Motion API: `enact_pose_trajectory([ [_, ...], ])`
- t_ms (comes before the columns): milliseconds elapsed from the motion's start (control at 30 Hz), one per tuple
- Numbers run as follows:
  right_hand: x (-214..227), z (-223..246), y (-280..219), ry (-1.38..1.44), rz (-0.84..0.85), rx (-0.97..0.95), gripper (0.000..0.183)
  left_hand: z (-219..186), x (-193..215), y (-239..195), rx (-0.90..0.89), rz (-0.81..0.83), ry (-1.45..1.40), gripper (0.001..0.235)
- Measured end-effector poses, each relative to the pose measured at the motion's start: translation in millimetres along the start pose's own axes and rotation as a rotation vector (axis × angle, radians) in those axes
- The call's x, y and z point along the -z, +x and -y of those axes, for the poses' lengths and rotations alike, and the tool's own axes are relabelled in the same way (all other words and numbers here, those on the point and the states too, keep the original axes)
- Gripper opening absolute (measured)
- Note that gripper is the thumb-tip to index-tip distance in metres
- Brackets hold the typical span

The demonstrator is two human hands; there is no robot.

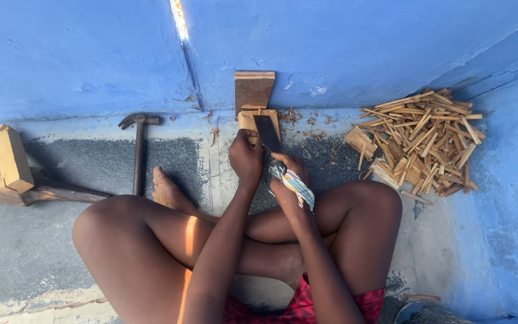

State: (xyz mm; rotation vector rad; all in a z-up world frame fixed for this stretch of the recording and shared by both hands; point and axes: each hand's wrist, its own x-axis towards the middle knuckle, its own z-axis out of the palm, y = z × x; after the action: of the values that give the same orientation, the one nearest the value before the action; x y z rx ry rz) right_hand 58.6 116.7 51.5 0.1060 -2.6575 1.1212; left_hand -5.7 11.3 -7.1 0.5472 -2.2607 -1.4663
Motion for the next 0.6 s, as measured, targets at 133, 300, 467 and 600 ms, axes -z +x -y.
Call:
enact_pose_trajectory([
  [133,-3,0,4,0.035,-0.013,-0.003,0.041,4,-3,0,-0.056,-0.012,0.014,0.014],
  [300,-16,-6,9,0.013,-0.034,-0.027,0.038,5,-4,0,-0.038,0.001,0.035,0.014],
  [467,-16,-7,-4,0.065,-0.055,0.078,0.047,8,-2,1,-0.08,-0.005,-0.001,0.016],
  [600,-16,-12,3,0.121,-0.003,0.023,0.047,17,-10,0,-0.109,0.009,-0.038,0.016],
])
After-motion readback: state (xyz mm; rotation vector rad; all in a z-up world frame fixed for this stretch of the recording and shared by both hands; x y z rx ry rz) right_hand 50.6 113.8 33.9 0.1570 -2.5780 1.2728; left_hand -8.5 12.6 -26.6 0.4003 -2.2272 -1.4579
